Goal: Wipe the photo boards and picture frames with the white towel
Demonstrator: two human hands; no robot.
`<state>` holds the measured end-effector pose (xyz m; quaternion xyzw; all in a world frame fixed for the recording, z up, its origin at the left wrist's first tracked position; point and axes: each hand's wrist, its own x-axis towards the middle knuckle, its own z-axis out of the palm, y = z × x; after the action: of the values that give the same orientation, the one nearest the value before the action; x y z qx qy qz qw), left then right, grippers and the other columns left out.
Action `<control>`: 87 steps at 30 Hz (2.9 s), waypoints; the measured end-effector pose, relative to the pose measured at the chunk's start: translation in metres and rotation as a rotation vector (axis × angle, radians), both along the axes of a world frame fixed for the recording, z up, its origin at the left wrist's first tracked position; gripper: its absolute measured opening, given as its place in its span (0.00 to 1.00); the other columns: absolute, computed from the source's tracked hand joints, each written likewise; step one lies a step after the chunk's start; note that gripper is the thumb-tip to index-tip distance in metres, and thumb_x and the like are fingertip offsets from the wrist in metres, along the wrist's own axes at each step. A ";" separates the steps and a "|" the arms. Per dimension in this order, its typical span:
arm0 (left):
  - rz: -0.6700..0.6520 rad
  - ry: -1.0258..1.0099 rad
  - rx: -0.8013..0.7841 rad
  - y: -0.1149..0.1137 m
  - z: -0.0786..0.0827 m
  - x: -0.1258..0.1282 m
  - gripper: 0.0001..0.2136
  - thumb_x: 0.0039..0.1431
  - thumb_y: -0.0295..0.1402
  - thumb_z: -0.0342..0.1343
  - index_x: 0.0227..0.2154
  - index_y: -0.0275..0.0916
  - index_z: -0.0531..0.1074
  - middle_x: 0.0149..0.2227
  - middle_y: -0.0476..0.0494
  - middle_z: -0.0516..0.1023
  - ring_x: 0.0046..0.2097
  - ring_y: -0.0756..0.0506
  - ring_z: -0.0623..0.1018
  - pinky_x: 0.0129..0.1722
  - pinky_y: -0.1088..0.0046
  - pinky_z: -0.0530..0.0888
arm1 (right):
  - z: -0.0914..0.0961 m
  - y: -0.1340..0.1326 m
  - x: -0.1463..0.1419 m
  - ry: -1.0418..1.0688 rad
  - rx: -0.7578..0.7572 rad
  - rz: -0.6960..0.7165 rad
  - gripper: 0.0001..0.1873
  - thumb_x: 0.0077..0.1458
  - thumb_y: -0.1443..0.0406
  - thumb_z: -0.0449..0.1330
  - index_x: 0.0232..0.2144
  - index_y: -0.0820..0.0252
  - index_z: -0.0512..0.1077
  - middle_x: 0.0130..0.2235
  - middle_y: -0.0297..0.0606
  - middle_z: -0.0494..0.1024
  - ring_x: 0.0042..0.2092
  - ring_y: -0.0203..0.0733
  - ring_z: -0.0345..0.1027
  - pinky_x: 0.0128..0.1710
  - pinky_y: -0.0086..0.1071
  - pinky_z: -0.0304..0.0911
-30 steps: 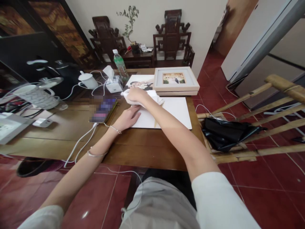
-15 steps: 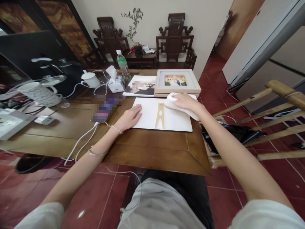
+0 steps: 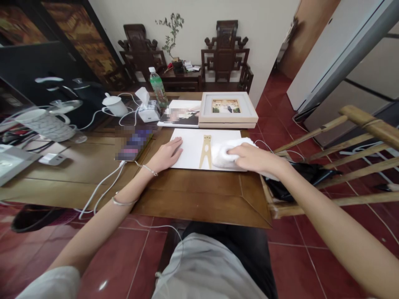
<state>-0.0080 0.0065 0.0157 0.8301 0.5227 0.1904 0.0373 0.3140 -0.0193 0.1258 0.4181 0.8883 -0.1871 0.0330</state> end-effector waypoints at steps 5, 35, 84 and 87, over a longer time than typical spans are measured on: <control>-0.016 -0.009 0.001 0.000 0.000 -0.003 0.17 0.67 0.33 0.44 0.53 0.33 0.69 0.63 0.32 0.68 0.65 0.37 0.68 0.64 0.56 0.65 | -0.007 0.068 -0.008 0.045 0.044 -0.077 0.09 0.41 0.69 0.52 0.29 0.57 0.68 0.40 0.44 0.77 0.44 0.54 0.68 0.43 0.41 0.60; -0.018 -0.016 -0.020 0.001 0.001 -0.004 0.19 0.67 0.35 0.43 0.56 0.33 0.67 0.64 0.32 0.65 0.67 0.38 0.64 0.66 0.57 0.62 | -0.003 0.015 0.001 0.030 0.008 -0.072 0.15 0.45 0.68 0.52 0.34 0.58 0.75 0.44 0.43 0.79 0.49 0.52 0.70 0.49 0.37 0.63; 0.385 -0.290 -0.036 0.001 -0.001 -0.001 0.19 0.65 0.35 0.48 0.55 0.34 0.68 0.55 0.31 0.75 0.58 0.34 0.73 0.60 0.52 0.66 | -0.022 -0.046 -0.049 -0.078 0.133 -0.082 0.26 0.49 0.76 0.48 0.47 0.60 0.74 0.53 0.53 0.76 0.60 0.61 0.64 0.60 0.68 0.45; 0.439 -0.395 -0.094 -0.002 0.003 0.001 0.20 0.62 0.35 0.52 0.56 0.35 0.67 0.53 0.31 0.77 0.57 0.33 0.74 0.58 0.49 0.66 | -0.033 -0.035 -0.010 -0.093 0.204 -0.308 0.26 0.50 0.77 0.46 0.47 0.64 0.73 0.55 0.58 0.74 0.61 0.63 0.63 0.57 0.63 0.54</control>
<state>-0.0074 0.0046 0.0188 0.6415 0.6805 0.3276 0.1347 0.3036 -0.0541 0.0928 0.5586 0.8256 -0.0794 0.0023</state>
